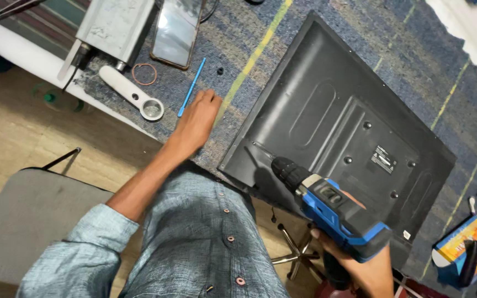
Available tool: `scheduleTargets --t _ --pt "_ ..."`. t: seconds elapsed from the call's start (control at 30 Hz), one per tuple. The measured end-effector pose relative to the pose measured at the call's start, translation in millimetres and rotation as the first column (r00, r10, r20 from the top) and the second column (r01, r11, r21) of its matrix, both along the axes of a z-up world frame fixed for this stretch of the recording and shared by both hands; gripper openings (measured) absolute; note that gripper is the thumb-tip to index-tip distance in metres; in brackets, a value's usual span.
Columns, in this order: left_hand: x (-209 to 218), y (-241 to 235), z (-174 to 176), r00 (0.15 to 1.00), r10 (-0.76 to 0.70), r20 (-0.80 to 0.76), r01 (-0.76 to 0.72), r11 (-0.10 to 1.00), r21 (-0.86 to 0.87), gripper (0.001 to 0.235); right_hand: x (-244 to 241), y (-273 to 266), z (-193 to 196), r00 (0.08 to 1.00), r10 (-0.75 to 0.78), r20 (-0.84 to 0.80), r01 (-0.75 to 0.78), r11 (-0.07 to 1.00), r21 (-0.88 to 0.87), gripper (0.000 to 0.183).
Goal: The person uses a cordless drill to remove screws from the back panel of a television. After removing all screws, the person detaches the back cover to expose the internal components.
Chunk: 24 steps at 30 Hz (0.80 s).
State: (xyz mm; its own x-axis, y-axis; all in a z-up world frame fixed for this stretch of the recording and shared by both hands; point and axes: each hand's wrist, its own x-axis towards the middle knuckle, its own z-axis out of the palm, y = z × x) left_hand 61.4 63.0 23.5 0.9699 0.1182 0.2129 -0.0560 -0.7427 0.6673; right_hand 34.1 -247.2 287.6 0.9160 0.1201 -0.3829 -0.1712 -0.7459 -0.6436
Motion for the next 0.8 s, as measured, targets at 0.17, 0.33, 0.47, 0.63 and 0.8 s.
scheduleTargets --t 0.17,0.33,0.47,0.63,0.8 --pt "2.4 1.9 0.5 0.996 -0.082 -0.026 0.085 0.989 0.118 0.034 -9.5 -5.7 1.3 0.995 -0.084 -0.047 0.077 0.989 -0.127 0.071" --pt "-9.2 7.3 -0.6 0.994 -0.096 -0.05 0.099 0.994 0.054 0.029 -19.7 -19.2 4.0 0.999 -0.039 -0.027 0.039 0.999 0.018 0.073" --pt "-13.2 17.7 5.6 0.998 -0.062 -0.008 0.06 0.989 -0.134 0.029 -24.2 -24.1 6.6 0.996 -0.061 0.064 0.063 0.998 -0.022 0.072" --pt "-17.3 34.0 29.9 0.99 0.14 -0.023 -0.134 0.867 -0.48 0.028 -24.8 -27.2 9.1 0.991 0.027 0.13 -0.009 0.99 -0.138 0.071" --pt "-27.0 11.2 55.0 0.945 -0.327 0.032 0.315 0.875 -0.367 0.086 -28.2 -31.2 9.8 0.988 0.004 0.152 0.019 0.988 -0.15 0.072"
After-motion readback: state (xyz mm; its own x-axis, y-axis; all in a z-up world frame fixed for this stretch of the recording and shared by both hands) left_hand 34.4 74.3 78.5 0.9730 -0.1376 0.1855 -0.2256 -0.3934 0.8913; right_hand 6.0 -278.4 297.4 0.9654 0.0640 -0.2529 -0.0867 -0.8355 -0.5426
